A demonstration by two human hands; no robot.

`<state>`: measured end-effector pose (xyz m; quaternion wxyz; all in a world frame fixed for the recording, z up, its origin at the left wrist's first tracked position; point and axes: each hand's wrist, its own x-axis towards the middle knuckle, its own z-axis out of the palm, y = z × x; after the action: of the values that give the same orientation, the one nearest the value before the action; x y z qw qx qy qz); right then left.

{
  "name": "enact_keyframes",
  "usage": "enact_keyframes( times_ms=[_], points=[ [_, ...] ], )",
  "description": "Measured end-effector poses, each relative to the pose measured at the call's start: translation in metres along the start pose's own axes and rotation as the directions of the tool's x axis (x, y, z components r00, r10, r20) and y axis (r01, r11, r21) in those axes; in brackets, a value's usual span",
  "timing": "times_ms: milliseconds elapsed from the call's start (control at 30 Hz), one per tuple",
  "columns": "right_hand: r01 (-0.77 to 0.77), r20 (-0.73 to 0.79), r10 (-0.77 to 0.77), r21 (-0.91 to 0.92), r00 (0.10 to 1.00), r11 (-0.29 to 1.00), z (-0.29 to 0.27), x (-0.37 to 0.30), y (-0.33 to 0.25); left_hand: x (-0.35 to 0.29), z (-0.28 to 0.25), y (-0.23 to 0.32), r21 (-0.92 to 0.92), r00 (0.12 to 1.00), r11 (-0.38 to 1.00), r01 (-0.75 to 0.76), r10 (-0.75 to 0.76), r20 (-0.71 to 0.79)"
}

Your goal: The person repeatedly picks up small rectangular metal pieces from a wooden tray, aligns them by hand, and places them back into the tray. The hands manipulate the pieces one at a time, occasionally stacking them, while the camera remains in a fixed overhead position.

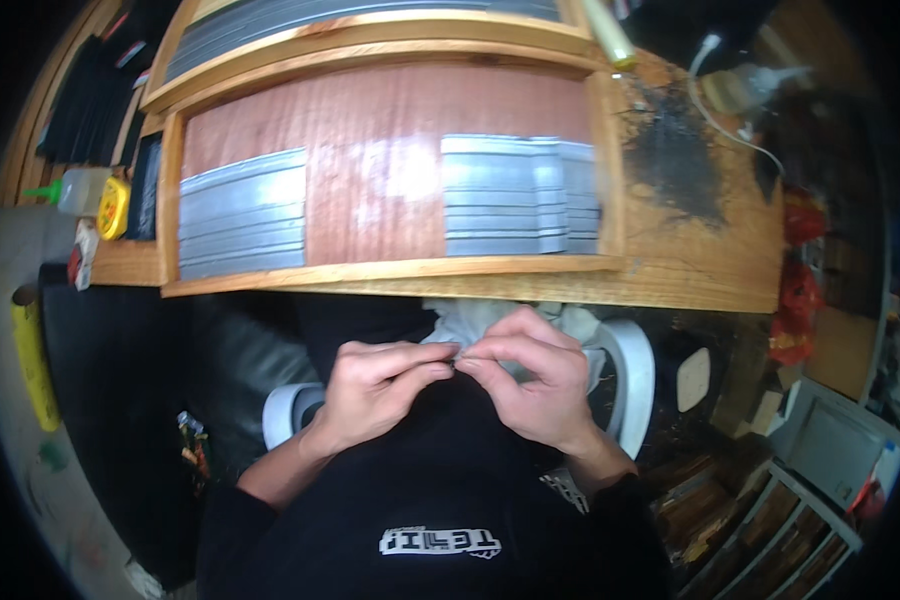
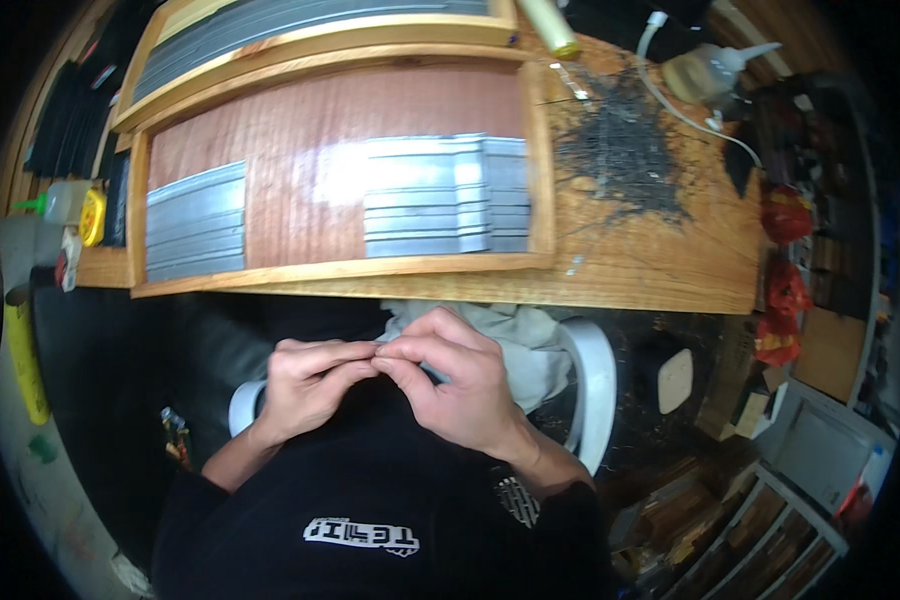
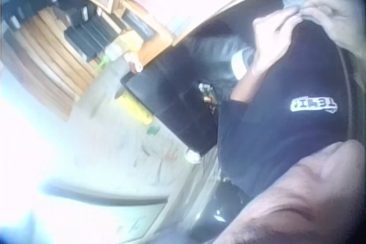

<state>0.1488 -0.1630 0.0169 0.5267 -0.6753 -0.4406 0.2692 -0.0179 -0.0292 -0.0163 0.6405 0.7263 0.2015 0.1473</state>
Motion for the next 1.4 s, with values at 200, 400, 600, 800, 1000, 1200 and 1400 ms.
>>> enact_keyframes(
  times_ms=[200, 400, 600, 800, 1000, 1200, 1400],
  points=[
    [0.116, -0.258, -0.407, -0.707, 0.876, 0.698, -0.103, 0.023, -0.048, 0.013, 0.003, 0.001, -0.003, 0.988, 0.989, -0.149, 0.149, -0.049],
    [0.226, -0.107, -0.443, -0.741, 0.89, 0.633, -0.085, 0.019, -0.047, 0.029, 0.002, 0.024, 0.129, 0.957, 0.949, -0.286, 0.29, -0.009],
    [0.455, -0.007, -0.462, -0.157, 0.887, 0.877, -0.022, 0.032, -0.032, 0.048, -0.005, 0.045, 0.208, 0.876, 0.851, -0.482, 0.472, 0.101],
    [0.468, -0.009, -0.468, 0.015, 0.884, 0.883, -0.013, 0.054, -0.009, 0.06, -0.013, 0.035, 0.264, 0.889, 0.853, -0.449, 0.457, 0.034],
    [0.173, -0.038, -0.171, 0.069, 0.985, 0.982, -0.007, 0.035, -0.024, 0.044, -0.015, 0.052, 0.099, 0.975, 0.973, -0.208, 0.199, 0.095],
    [-0.11, 0.118, 0.08, 0.273, 0.99, 0.956, 0.02, 0.008, 0.017, 0.002, -0.004, 0.014, -0.005, 0.99, 0.994, 0.113, -0.112, 0.081],
    [-0.153, 0.224, 0.089, 0.286, 0.97, 0.946, 0.023, 0.01, 0.026, -0.015, 0.004, -0.005, 0.065, 0.998, 0.996, 0.062, -0.061, -0.02]
  ],
)
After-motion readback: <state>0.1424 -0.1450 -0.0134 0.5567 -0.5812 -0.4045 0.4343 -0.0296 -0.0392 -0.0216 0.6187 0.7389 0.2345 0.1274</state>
